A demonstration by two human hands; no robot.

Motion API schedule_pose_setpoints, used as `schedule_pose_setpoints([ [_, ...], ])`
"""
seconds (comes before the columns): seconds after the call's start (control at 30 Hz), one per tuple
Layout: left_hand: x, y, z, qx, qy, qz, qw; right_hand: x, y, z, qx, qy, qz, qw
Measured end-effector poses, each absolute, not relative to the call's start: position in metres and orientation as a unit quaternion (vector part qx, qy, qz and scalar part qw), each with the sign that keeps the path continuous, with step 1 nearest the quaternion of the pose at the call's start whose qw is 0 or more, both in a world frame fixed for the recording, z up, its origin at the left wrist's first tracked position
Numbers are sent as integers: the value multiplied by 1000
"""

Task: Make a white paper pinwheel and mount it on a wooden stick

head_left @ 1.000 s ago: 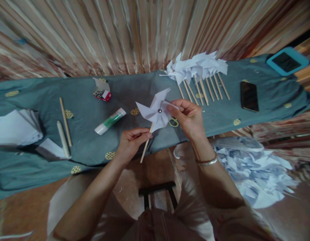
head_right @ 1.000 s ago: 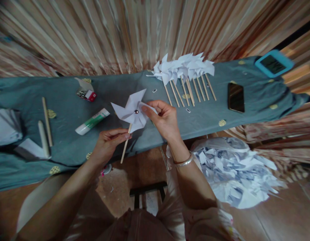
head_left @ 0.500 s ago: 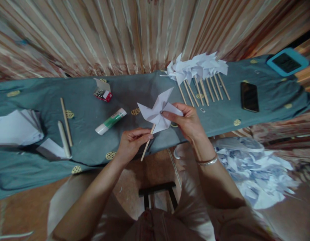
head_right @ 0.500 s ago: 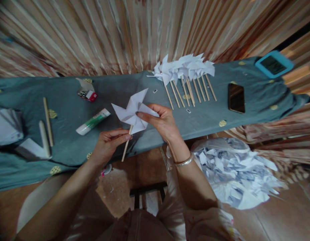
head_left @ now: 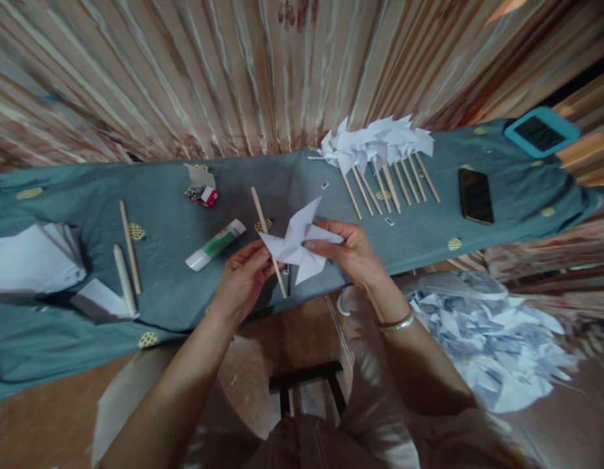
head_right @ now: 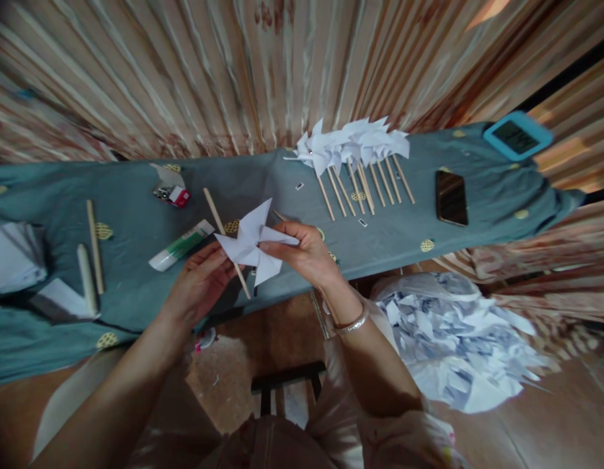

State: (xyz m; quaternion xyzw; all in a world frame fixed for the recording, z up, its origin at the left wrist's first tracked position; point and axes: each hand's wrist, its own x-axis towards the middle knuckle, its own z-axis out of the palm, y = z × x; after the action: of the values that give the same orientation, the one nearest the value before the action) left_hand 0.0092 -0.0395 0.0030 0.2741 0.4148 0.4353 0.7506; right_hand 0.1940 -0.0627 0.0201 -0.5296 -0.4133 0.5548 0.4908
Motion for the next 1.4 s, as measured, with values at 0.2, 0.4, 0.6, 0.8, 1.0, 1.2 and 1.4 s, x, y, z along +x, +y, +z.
schedule_pose_setpoints([
  [0.2, 6, -36, 7, 317, 423, 427, 733, 186, -61, 17, -525, -402, 586, 468],
  [0.4, 8, -39, 9, 342, 434, 418, 721, 184, -64, 14, -531, -407, 583, 462],
  [0.6, 8, -41, 10, 347, 424, 406, 731, 181, -67, 12, -518, -400, 605, 453],
  [0.8, 8, -44, 16, 366, 426, 393, 728, 180, -72, 15, -516, -395, 617, 445],
  [1.0, 7, -47, 15, 379, 433, 383, 723, 181, -80, 16, -511, -461, 574, 445],
  [1.2, 0, -48, 9, 412, 409, 359, 731, 180, -95, 25, -522, -585, 434, 444],
  [1.4, -4, -53, 5, 463, 397, 356, 708, 180, -114, 36, -485, -723, 176, 458],
])
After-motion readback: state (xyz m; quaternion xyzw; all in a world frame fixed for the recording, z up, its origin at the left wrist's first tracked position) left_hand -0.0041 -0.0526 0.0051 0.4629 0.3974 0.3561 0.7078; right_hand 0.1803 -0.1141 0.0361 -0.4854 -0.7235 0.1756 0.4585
